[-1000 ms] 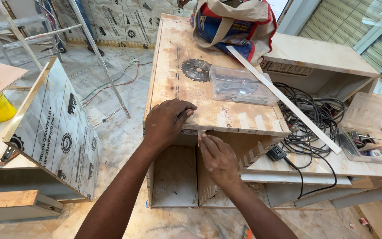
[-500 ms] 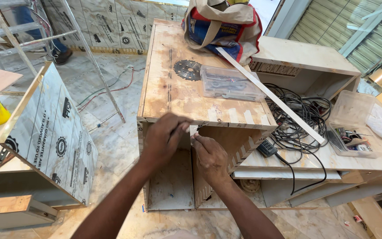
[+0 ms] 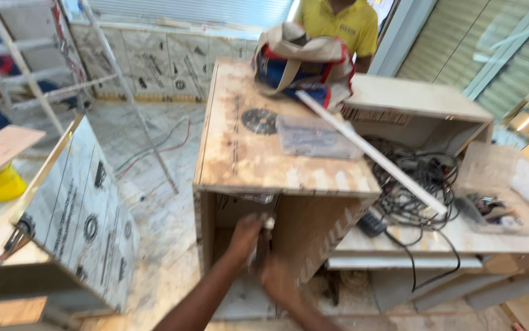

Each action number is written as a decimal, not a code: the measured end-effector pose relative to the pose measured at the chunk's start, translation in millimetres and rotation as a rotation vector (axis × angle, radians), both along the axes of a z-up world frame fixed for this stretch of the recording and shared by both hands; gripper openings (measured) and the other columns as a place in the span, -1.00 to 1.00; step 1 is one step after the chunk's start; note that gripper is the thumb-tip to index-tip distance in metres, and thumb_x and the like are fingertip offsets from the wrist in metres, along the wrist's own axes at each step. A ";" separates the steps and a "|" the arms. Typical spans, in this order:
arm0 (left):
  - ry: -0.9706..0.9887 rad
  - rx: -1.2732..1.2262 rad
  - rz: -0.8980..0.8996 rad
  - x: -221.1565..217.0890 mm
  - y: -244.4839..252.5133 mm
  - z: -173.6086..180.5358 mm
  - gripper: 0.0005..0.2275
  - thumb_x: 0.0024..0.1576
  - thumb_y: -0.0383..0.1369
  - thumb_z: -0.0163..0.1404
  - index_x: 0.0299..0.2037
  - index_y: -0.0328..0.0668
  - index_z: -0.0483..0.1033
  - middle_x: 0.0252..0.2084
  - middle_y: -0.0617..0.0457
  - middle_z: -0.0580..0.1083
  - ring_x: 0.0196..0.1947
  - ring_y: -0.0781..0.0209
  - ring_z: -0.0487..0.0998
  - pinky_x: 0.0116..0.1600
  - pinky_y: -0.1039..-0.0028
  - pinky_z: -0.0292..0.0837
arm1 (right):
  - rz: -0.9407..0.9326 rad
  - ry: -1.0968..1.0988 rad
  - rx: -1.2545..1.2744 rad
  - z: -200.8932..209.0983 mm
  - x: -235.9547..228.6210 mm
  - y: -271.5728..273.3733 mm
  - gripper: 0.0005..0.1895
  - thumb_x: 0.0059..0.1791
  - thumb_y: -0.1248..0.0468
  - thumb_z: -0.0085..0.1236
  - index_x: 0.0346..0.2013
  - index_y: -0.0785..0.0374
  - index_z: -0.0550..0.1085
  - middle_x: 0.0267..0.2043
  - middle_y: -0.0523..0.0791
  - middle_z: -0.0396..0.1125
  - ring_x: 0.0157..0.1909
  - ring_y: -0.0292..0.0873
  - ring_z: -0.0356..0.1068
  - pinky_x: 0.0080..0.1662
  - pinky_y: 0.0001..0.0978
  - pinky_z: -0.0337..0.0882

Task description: The person assembles a wooden cabinet by first handling a long white trim piece and a screwdriver. They then proceed to attach small white plastic corner protectors to the edges of the cabinet using a hammer and nails.

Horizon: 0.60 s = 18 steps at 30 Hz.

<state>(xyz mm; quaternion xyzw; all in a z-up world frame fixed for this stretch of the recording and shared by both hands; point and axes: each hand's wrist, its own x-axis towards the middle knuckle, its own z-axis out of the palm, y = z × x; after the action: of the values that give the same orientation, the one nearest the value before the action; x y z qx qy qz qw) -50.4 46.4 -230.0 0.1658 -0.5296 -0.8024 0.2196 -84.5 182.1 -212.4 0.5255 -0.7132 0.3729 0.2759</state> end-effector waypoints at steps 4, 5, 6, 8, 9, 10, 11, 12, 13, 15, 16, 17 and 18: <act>-0.125 -0.150 -0.005 19.9 11.2 -28.3 -0.71 0.24 -0.23 -0.01 -0.10 -0.31 0.65 -0.33 0.08 0.56 -0.42 0.34 0.52 -0.25 0.43 0.49 | 0.135 -0.313 0.180 -44.0 10.1 30.9 -0.91 -0.05 0.36 0.22 -0.28 0.32 0.55 -0.29 -0.06 0.51 -0.24 -0.11 0.52 -0.20 -0.26 0.53; -0.187 -0.312 0.014 35.0 6.1 -28.5 -0.71 0.21 -0.23 -0.01 -0.08 -0.29 0.65 -0.30 0.12 0.59 -0.40 0.37 0.56 -0.22 0.46 0.51 | 0.176 -0.420 0.190 -43.8 20.5 35.8 -0.91 -0.05 0.34 0.23 -0.30 0.31 0.55 -0.32 -0.07 0.51 -0.26 -0.13 0.52 -0.22 -0.27 0.52; -0.183 -0.249 -0.004 40.2 0.2 -24.2 -0.70 0.22 -0.22 -0.02 -0.06 -0.29 0.64 -0.33 0.07 0.59 -0.41 0.33 0.56 -0.22 0.45 0.50 | 0.204 -0.522 0.188 -34.5 16.8 31.8 -0.91 -0.05 0.32 0.24 -0.32 0.30 0.55 -0.35 -0.08 0.52 -0.28 -0.14 0.52 -0.23 -0.27 0.51; -0.185 -0.117 -0.047 54.3 1.0 -15.0 -0.67 0.26 -0.19 -0.04 -0.02 -0.30 0.62 -0.39 -0.05 0.59 -0.43 0.25 0.57 -0.21 0.45 0.49 | 0.281 -0.823 0.158 -3.4 2.6 31.1 -0.91 -0.01 0.32 0.22 -0.31 0.32 0.56 -0.37 -0.13 0.54 -0.30 -0.25 0.52 -0.23 -0.34 0.50; -0.131 -0.076 -0.095 63.9 7.5 -10.5 -0.67 0.27 -0.19 -0.04 -0.02 -0.32 0.61 -0.34 0.00 0.58 -0.37 0.28 0.57 -0.17 0.46 0.50 | 0.306 -0.984 0.136 10.7 2.8 29.8 -0.90 0.00 0.30 0.21 -0.30 0.31 0.54 -0.38 -0.15 0.52 -0.32 -0.29 0.51 -0.25 -0.39 0.51; -0.078 -0.035 -0.141 73.5 13.5 -4.8 -0.67 0.27 -0.20 -0.05 -0.01 -0.35 0.60 -0.28 0.04 0.57 -0.31 0.32 0.57 -0.12 0.47 0.52 | 0.328 -1.145 0.111 23.6 3.0 27.0 -0.89 0.01 0.29 0.19 -0.29 0.30 0.53 -0.39 -0.17 0.49 -0.33 -0.32 0.50 -0.26 -0.43 0.51; -0.027 0.008 -0.181 79.2 15.9 2.7 -0.67 0.28 -0.20 -0.05 -0.01 -0.37 0.58 -0.22 0.09 0.56 -0.24 0.36 0.57 -0.08 0.48 0.54 | 0.352 -1.309 0.086 34.6 3.0 21.1 -0.88 0.02 0.27 0.17 -0.28 0.28 0.51 -0.39 -0.20 0.47 -0.34 -0.36 0.48 -0.27 -0.47 0.51; -0.010 -0.025 -0.149 78.8 15.1 11.1 -0.69 0.28 -0.24 -0.03 0.01 -0.37 0.58 -0.22 0.05 0.55 -0.25 0.34 0.56 -0.09 0.48 0.53 | 0.297 -1.265 0.089 43.7 1.2 12.6 -0.87 0.02 0.27 0.17 -0.27 0.29 0.53 -0.40 -0.17 0.47 -0.36 -0.36 0.46 -0.29 -0.49 0.50; 0.003 -0.055 -0.115 81.3 15.1 17.5 -0.71 0.29 -0.28 -0.01 0.03 -0.38 0.59 -0.23 0.01 0.55 -0.25 0.33 0.55 -0.11 0.48 0.52 | 0.244 -1.223 0.099 49.1 2.8 6.1 -0.87 0.02 0.26 0.17 -0.26 0.29 0.54 -0.42 -0.15 0.48 -0.38 -0.36 0.45 -0.31 -0.50 0.48; -0.008 -0.084 -0.055 89.0 10.7 31.2 -0.73 0.27 -0.35 0.01 0.05 -0.40 0.59 -0.19 -0.01 0.55 -0.24 0.32 0.55 -0.11 0.47 0.53 | 0.307 -1.257 0.006 55.6 7.2 -1.6 -0.86 0.03 0.27 0.18 -0.22 0.31 0.54 -0.39 -0.16 0.46 -0.37 -0.37 0.42 -0.30 -0.51 0.45; -0.032 -0.084 -0.031 94.5 8.4 38.9 -0.74 0.25 -0.39 0.01 0.05 -0.42 0.59 -0.15 0.01 0.55 -0.21 0.32 0.57 -0.11 0.47 0.55 | 0.338 -1.270 -0.043 57.9 9.9 -3.8 -0.85 0.04 0.28 0.18 -0.21 0.32 0.53 -0.37 -0.16 0.45 -0.37 -0.37 0.40 -0.30 -0.51 0.43; -0.049 -0.090 -0.008 97.8 4.8 47.1 -0.74 0.22 -0.42 0.02 0.05 -0.43 0.58 -0.11 0.03 0.55 -0.19 0.33 0.59 -0.11 0.46 0.57 | 0.337 -1.285 -0.053 60.0 11.1 -7.3 -0.85 0.04 0.28 0.19 -0.19 0.33 0.54 -0.38 -0.16 0.45 -0.38 -0.37 0.40 -0.31 -0.52 0.43; -0.045 -0.074 -0.009 103.4 3.7 54.5 -0.73 0.22 -0.43 0.02 0.09 -0.39 0.55 -0.13 0.03 0.54 -0.20 0.33 0.58 -0.10 0.46 0.57 | 0.336 -1.300 -0.064 61.6 13.0 -10.0 -0.84 0.03 0.28 0.20 -0.18 0.34 0.55 -0.38 -0.17 0.44 -0.38 -0.38 0.39 -0.31 -0.52 0.42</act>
<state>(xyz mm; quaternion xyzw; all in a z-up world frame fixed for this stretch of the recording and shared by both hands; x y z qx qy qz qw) 53.0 50.1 -175.5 0.1731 -0.5645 -0.7793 0.2101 -71.5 172.0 -150.9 0.2895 -0.6315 0.6722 -0.2561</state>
